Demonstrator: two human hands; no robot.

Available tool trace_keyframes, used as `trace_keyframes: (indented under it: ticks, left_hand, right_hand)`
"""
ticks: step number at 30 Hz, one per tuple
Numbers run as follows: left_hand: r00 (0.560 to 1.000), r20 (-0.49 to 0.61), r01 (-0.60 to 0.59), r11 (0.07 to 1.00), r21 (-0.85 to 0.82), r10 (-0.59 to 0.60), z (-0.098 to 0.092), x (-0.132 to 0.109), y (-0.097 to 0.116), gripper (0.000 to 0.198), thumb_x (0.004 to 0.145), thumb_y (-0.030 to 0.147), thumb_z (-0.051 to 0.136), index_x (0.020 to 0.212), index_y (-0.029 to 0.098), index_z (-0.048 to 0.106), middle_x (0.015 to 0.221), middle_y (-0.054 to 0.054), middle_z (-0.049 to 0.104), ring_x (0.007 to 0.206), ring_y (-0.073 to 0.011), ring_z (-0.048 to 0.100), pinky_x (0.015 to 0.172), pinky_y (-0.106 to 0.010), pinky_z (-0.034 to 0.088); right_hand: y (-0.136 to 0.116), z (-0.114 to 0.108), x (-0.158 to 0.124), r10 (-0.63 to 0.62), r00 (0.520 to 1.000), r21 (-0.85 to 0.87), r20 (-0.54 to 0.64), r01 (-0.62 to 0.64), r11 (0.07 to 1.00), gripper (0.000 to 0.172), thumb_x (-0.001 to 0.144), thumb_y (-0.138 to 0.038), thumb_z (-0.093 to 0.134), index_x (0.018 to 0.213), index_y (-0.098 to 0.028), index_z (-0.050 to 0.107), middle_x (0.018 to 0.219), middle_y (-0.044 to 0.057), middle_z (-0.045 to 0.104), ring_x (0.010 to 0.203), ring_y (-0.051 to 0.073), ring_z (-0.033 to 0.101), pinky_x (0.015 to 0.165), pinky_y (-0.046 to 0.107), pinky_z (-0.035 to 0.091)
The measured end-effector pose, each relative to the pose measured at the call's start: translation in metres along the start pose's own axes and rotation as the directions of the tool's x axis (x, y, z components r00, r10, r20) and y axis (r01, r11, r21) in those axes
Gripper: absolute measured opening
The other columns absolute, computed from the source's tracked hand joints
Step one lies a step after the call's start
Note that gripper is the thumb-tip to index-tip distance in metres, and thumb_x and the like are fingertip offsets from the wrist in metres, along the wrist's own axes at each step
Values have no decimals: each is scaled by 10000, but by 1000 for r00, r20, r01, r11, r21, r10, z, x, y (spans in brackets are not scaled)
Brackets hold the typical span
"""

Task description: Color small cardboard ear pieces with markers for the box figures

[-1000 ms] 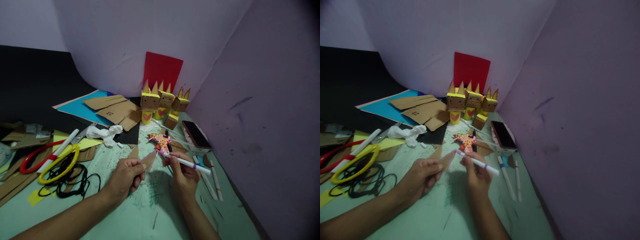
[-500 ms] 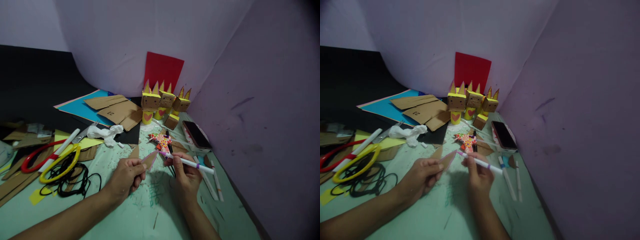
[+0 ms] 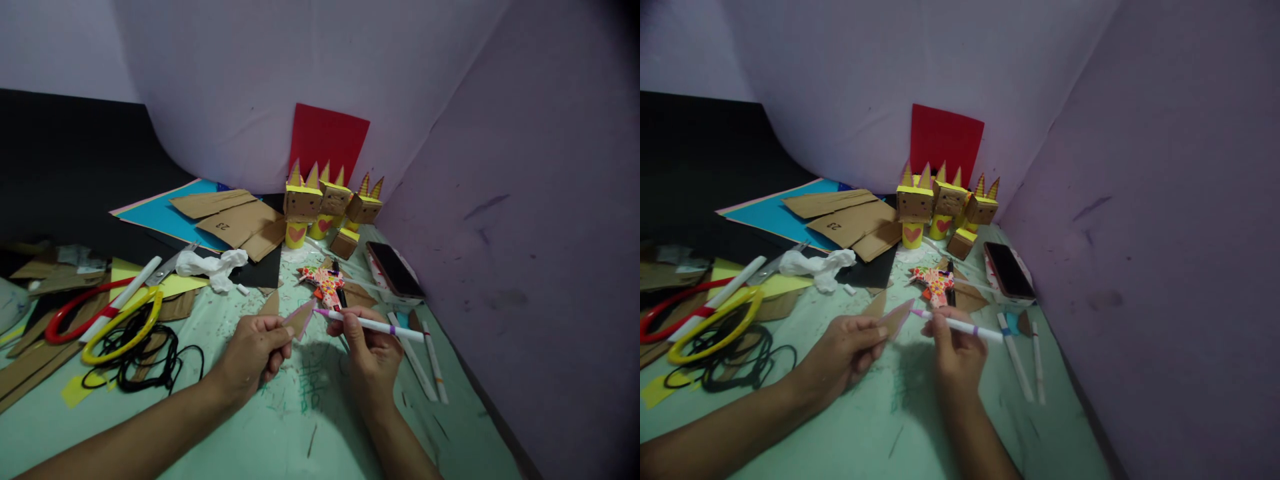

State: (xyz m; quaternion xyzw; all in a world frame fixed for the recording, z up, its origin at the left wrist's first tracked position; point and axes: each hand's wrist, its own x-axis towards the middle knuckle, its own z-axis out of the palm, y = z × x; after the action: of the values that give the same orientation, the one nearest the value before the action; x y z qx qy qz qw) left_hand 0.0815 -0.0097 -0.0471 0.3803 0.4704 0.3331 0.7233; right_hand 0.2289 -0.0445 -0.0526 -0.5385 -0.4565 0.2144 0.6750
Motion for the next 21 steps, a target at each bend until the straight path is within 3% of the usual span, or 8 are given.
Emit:
trace_keyframes:
  ticks: [4,9,14,21]
  left_hand:
    - [1000,-13,18,1000,8,-18,1,0,1,224,607,313,641,509,147,525,362,55,437,285,-27,300,282,-137,193]
    - [1000,-12,26,1000,7,-25,2,-1,4,260,605,318,649,476,153,496,354,56,428,271,-26,277,273,-143,172]
    - [1000,-1,7,1000,4,-7,0,1,0,229,614,327,640,520,145,538,364,54,433,282,-26,288,287,-140,185]
    - [1000,-5,12,997,80,-12,0,1,0,277,633,349,613,461,159,509,295,65,373,249,-30,255,267,-149,156]
  right_hand:
    - [1,-3,-1,1,999,-25,54,0,1000,174,806,-310,582,740,-152,616,520,-7,618,473,131,590,480,246,473]
    - [2,-2,-1,-20,1000,-21,13,20,1000,167,806,-312,579,779,-152,619,548,0,631,494,144,607,494,260,489]
    - [1,-4,-1,-17,996,-77,88,24,997,196,801,-314,577,689,-158,613,501,-7,605,471,138,585,474,244,463]
    - [3,-2,-6,-21,998,49,60,18,999,109,792,-273,607,787,-171,645,571,-3,651,502,146,622,493,251,490]
